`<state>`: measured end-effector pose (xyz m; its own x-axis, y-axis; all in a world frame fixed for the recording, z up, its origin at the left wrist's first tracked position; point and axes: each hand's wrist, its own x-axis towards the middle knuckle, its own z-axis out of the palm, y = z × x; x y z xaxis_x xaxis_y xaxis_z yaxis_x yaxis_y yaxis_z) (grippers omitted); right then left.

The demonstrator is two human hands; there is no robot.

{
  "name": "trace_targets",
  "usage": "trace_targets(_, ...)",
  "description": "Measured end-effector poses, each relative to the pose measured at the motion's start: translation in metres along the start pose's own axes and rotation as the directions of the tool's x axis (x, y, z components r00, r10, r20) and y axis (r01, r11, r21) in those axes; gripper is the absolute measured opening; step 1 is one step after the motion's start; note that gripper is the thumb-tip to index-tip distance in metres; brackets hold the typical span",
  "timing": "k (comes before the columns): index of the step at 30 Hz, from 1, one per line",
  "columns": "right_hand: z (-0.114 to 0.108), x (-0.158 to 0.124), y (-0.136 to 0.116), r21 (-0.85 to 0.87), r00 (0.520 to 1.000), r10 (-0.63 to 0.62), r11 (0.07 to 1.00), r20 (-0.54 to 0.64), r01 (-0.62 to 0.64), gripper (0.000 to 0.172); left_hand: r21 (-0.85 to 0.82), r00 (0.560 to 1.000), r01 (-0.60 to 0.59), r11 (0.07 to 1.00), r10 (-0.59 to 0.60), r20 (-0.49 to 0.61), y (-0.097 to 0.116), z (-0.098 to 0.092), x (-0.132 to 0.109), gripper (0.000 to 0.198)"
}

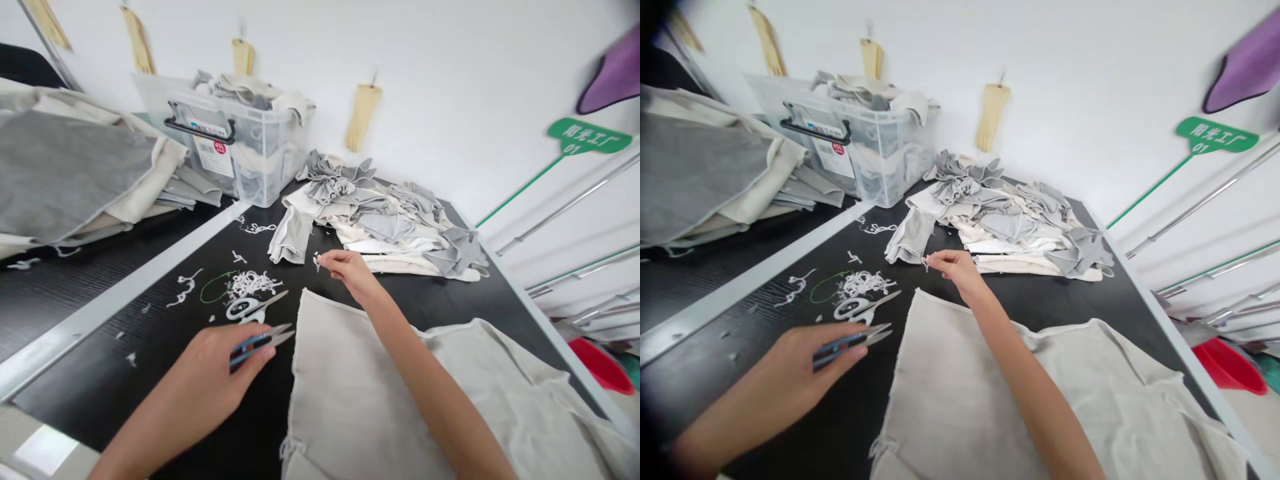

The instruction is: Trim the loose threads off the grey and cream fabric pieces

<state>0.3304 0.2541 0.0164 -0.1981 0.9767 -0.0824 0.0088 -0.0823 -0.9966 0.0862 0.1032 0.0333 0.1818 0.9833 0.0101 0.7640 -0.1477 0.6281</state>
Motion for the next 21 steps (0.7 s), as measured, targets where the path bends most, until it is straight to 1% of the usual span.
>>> trace_targets(2,0.007,-0.003,-0.014,-0.069,0.998,-0.049,0.997,-0.041,0.046,0.029,-0.064,0.999,-0.003,0.998,0.001,-0.044,-0.006,0.007,-0.027,0.030)
trace_targets(4,0.018,-0.002,-0.027,-0.186,0.992,-0.127,0.975,-0.026,0.120,0.026,-0.096,0.998,-0.027,0.995,0.021,-0.065,-0.013,0.016,-0.045,0.027)
trace_targets(5,0.025,0.000,-0.033,-0.266,0.985,-0.170,0.950,0.008,0.166,0.023,-0.099,0.995,-0.043,0.994,0.034,-0.092,-0.017,0.021,-0.050,0.026)
trace_targets(7,0.040,0.008,-0.043,-0.437,0.968,-0.226,0.864,0.110,0.251,0.016,-0.092,0.985,-0.077,0.993,0.061,-0.159,-0.024,0.029,-0.056,0.025)
trace_targets(8,0.049,0.012,-0.047,-0.514,0.958,-0.231,0.809,0.170,0.286,0.014,-0.091,0.980,-0.091,0.992,0.073,-0.188,-0.027,0.033,-0.057,0.024)
trace_targets(10,0.066,0.022,-0.051,-0.622,0.931,-0.210,0.697,0.297,0.356,0.011,-0.110,0.974,-0.118,0.987,0.093,-0.208,-0.031,0.040,-0.057,0.023)
trace_targets(13,0.090,0.034,-0.049,-0.670,0.861,-0.166,0.564,0.482,0.484,0.011,-0.155,0.969,-0.158,0.975,0.123,-0.215,-0.033,0.046,-0.058,0.025)
trace_targets(15,0.101,0.039,-0.044,-0.672,0.823,-0.135,0.512,0.552,0.535,0.015,-0.173,0.967,-0.171,0.970,0.132,-0.216,-0.034,0.047,-0.059,0.026)
trace_targets(18,0.109,0.039,-0.036,-0.679,0.804,-0.095,0.484,0.587,0.552,0.028,-0.187,0.970,-0.161,0.969,0.121,-0.209,-0.035,0.046,-0.058,0.026)
trace_targets(21,0.105,0.034,-0.037,-0.687,0.798,-0.118,0.444,0.591,0.575,0.038,-0.192,0.970,-0.162,0.968,0.120,-0.212,-0.037,0.045,-0.057,0.025)
